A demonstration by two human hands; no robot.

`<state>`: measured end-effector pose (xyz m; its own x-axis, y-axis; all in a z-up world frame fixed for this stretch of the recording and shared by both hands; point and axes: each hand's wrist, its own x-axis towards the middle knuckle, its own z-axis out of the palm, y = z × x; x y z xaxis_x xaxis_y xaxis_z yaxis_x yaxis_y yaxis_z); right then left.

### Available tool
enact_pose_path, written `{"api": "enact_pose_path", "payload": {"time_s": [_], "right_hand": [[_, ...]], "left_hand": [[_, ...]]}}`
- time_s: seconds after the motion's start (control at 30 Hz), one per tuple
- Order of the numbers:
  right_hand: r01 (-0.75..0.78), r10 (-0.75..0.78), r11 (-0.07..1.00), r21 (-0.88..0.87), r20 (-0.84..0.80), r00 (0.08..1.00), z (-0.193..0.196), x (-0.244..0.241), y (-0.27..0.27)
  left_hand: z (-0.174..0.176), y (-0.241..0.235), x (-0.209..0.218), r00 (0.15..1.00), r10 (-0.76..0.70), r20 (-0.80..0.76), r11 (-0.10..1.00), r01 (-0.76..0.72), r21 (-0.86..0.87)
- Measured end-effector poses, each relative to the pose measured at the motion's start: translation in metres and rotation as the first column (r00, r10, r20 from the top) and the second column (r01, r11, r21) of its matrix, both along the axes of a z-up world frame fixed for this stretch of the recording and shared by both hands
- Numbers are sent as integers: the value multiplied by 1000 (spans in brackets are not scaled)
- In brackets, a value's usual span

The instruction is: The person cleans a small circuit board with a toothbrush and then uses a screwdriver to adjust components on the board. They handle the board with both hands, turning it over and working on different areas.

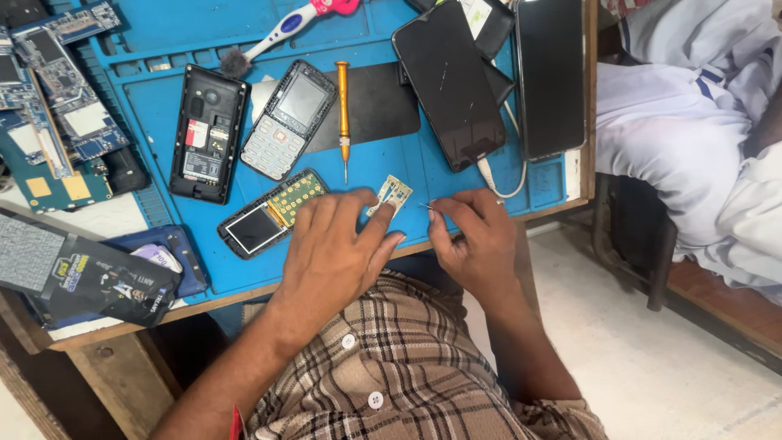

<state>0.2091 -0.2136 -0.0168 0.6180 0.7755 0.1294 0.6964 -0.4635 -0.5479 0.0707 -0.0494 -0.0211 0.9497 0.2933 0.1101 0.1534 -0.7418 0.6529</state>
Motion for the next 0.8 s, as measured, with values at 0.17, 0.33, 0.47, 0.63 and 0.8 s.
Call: {"api": "enact_pose_path", "payload": {"time_s": [0.17,0.33,0.47,0.63,0.8], "right_hand": [[24,-23,1000,13,-111,994,-1,1,5],[-31,38,998,53,-133,990,-5,2,17],[-15,22,999,44,-176,984,-8,3,21],[-66,70,997,41,-92,993,-7,4,29],[-86,87,996,21,-31,996,-1,2,36]], "left_hand": [[-4,5,0,999,-10,39,998,8,59],[-7,9,0,998,-34,51,996,30,79],[-9,8,-1,997,-28,73,997,23,78],[-10,10,-1,996,-25,82,996,18,86],[-9,10,-3,997,-34,66,990,25,135]]}}
